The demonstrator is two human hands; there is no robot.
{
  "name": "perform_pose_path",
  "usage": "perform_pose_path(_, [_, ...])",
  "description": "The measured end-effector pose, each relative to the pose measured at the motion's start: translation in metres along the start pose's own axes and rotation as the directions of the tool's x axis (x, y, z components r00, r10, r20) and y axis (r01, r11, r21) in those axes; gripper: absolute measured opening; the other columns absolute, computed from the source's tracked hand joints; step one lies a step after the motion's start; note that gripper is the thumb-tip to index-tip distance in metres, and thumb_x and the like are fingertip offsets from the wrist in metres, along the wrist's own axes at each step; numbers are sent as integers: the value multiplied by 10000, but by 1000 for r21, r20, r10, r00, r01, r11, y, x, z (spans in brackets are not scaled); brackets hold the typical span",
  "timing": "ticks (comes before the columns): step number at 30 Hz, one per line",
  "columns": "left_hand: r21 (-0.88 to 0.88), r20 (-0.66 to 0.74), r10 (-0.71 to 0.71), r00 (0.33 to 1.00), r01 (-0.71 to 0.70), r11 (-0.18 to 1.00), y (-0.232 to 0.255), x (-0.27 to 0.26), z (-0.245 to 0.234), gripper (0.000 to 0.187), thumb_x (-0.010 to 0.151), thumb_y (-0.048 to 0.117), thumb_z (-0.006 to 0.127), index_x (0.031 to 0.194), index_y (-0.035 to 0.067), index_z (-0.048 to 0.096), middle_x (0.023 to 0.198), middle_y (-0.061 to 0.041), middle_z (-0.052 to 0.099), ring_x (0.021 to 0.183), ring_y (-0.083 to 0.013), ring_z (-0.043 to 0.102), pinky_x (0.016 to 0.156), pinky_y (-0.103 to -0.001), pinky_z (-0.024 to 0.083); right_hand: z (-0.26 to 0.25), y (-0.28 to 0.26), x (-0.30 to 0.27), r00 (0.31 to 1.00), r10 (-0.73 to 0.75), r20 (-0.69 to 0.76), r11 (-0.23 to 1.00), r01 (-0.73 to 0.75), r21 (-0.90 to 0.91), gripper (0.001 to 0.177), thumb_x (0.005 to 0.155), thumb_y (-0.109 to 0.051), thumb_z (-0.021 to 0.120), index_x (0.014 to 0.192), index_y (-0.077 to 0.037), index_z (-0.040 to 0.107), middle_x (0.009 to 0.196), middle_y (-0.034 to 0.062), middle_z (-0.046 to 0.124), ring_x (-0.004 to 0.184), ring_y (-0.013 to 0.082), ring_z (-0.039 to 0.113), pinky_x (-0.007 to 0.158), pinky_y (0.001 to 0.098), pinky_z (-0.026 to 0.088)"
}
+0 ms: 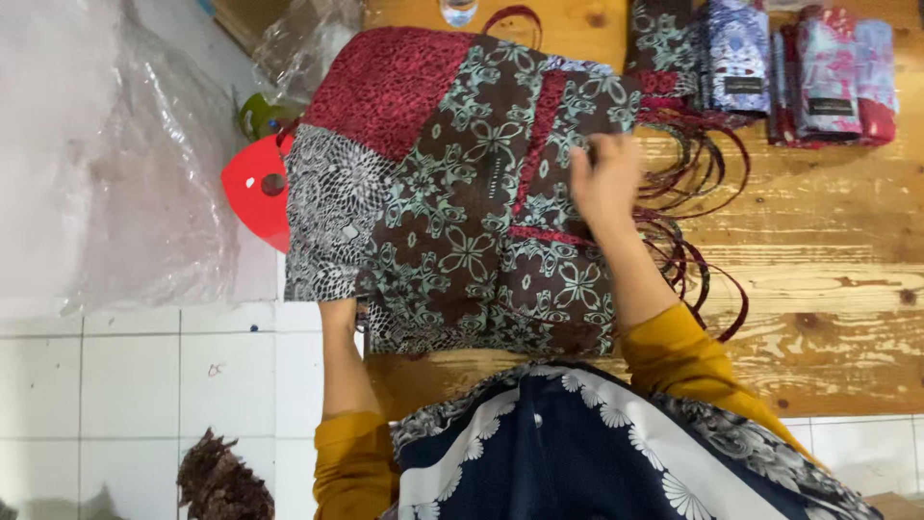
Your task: The person folds several patterned fabric items on a wooden table. They smooth each piece, fold it into a compact rectangle, and place it in a neat stack. The person handles the items one at a time, repeating the folding process for each piece.
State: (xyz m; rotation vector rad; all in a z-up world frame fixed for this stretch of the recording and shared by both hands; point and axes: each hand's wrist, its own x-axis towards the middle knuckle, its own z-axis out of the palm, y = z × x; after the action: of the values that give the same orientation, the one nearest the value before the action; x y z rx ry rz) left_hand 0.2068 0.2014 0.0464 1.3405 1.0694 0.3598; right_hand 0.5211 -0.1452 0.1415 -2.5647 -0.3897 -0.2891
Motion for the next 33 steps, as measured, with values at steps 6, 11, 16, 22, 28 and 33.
perform_pose_path(6, [85,-118,135,984,-125,988,-11,-10,-11,513,943,240,696,1373,-21,601,1203,-187,660,934,-272,588,739,-383,446,112,-43,46,831,252,496,754,-490,437,428,875,-308,874,1080,24,699,924,134,743,860,245,707,788,397,566])
perform_pose_path(11, [-173,-551,230,802,-379,909,-35,-43,-34,422,1074,198,508,1432,-7,600,1443,-115,646,1296,-192,606,1139,-343,436,91,-70,37,662,-64,747,-92,-749,656,245,876,50,618,1105,-28,652,993,89,746,864,236,721,791,401,620])
perform_pose_path(16, [-60,-576,279,768,-380,923,-11,-94,-47,449,1034,156,588,1454,17,514,1416,-118,580,1197,-214,570,988,-361,474,-25,-99,9,703,-353,617,-38,-670,741,424,856,126,590,1259,-5,596,1164,107,710,1023,225,702,926,369,575])
perform_pose_path(22, [243,-365,578,730,-524,816,15,-168,6,454,1021,133,614,1448,-5,543,1413,-154,606,1246,-225,587,1001,-355,496,-161,3,-8,582,-590,560,19,-683,730,722,764,98,627,1478,53,528,1382,129,668,1244,221,651,1089,343,495])
perform_pose_path(28, [189,15,501,865,-494,848,-22,-240,156,490,1028,194,614,1472,11,522,1423,-158,604,1273,-257,586,1095,-380,448,-259,177,-14,550,-513,659,232,-650,723,745,716,76,661,1450,70,533,1357,132,676,1238,233,633,1099,342,454])
perform_pose_path(33, [132,226,328,917,-362,923,-72,-305,278,621,1025,266,592,1561,38,375,1474,-205,544,1354,-302,526,1138,-418,391,-327,358,-17,560,-339,756,464,-599,652,545,805,10,696,1343,64,627,1279,117,711,1156,202,642,1005,359,488])
